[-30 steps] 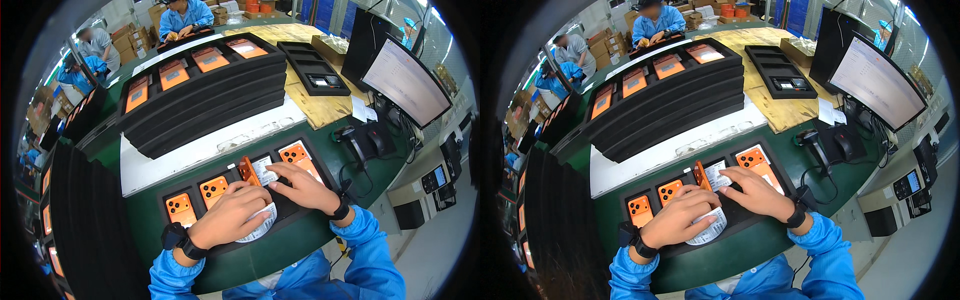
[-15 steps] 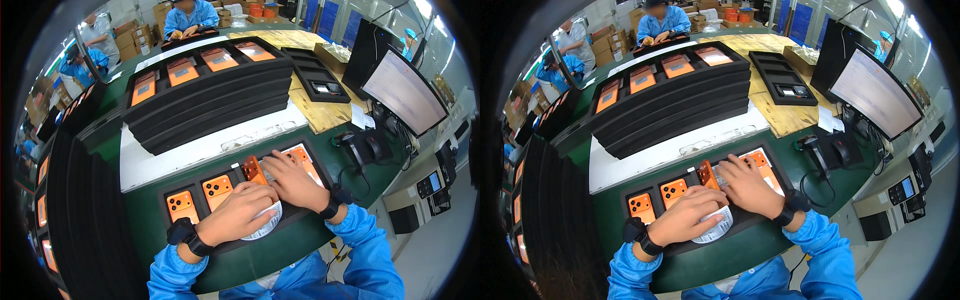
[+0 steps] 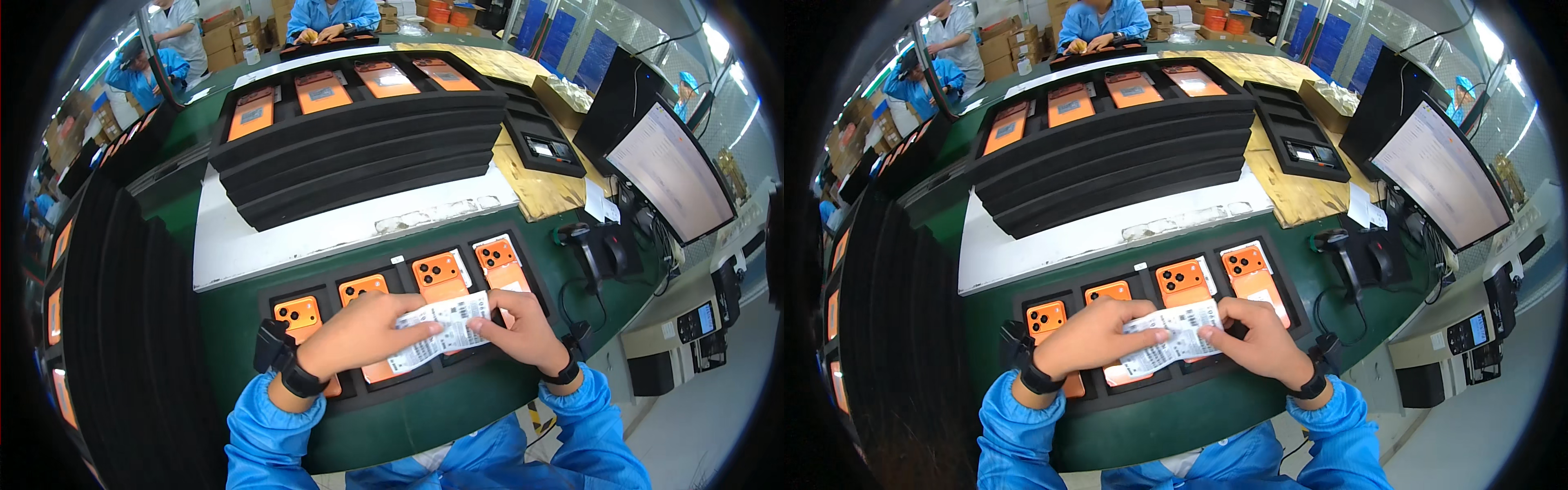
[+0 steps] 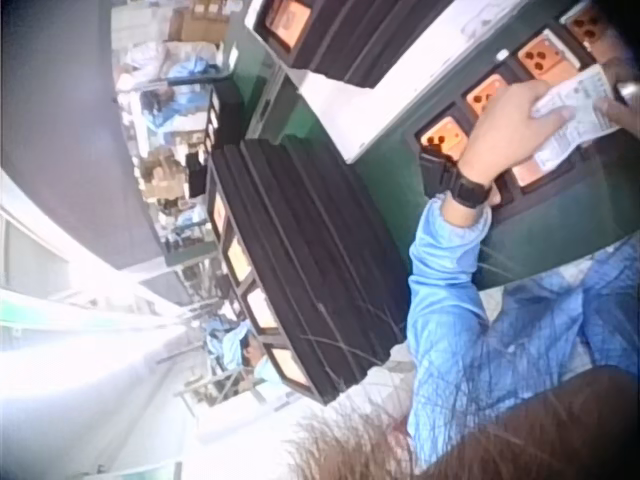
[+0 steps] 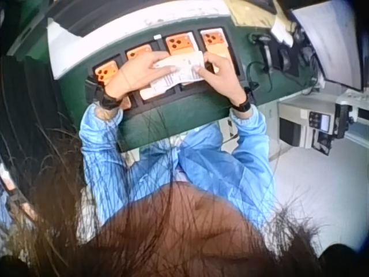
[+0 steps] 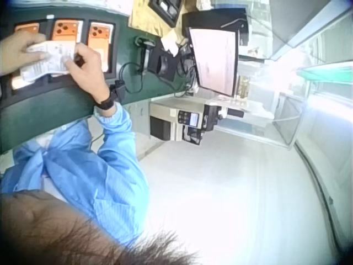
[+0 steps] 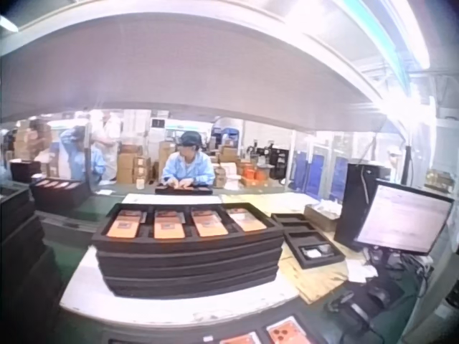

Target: The recorder is labeling and scanning smartphones on an assembly line.

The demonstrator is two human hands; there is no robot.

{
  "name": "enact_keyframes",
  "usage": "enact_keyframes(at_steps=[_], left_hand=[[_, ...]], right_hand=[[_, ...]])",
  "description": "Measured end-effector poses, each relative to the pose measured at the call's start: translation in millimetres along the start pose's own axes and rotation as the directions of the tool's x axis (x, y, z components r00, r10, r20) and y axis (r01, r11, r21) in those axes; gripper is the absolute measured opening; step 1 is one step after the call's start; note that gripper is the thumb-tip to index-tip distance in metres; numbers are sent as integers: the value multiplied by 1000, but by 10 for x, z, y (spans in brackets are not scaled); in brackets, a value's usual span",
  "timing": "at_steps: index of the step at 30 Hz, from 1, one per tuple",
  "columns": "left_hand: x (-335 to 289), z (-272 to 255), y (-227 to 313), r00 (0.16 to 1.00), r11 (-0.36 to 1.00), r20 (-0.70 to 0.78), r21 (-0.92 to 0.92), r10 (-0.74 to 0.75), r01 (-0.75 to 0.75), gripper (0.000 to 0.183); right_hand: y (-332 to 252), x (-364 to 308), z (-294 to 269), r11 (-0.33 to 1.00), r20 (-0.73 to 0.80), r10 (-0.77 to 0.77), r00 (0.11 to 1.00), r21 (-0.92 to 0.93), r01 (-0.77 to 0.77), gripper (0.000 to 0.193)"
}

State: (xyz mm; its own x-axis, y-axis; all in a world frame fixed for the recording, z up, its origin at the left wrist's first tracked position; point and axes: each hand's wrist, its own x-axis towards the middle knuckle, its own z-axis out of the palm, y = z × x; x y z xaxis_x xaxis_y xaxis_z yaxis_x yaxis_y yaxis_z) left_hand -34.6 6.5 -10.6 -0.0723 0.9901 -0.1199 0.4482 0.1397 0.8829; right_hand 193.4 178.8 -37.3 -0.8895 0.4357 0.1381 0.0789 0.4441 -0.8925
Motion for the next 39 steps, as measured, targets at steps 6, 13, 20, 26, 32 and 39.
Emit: enact_keyframes(at_steps=[6, 13, 20, 26, 32, 39], left_hand=[[-31, -22, -8, 999, 995, 53, 99, -4, -1, 35], [-36, 74, -8, 990, 974, 59, 178, 128, -137, 30], [-35, 107, -35, 989, 970, 41, 192, 144, -149, 30], [-39, 101, -26, 992, 973, 47, 196, 115, -122, 30], [-69, 184, 23, 977, 897, -38, 405, 210, -177, 25], [-182, 29, 40, 946, 887, -196, 436, 259, -153, 24]], right_hand=[[-223, 100, -98, 988, 218, 63, 974, 126, -92, 16], [-436, 305, 47, 948, 276, -128, 952, -249, 200, 13], [-365, 324, 86, 935, 309, -125, 943, -280, 216, 15], [-343, 330, 90, 929, 289, -119, 950, -304, 209, 14], [-149, 326, 95, 958, 199, 32, 979, -285, 27, 18], [-69, 229, -249, 964, 124, 218, 968, -180, -194, 29]])
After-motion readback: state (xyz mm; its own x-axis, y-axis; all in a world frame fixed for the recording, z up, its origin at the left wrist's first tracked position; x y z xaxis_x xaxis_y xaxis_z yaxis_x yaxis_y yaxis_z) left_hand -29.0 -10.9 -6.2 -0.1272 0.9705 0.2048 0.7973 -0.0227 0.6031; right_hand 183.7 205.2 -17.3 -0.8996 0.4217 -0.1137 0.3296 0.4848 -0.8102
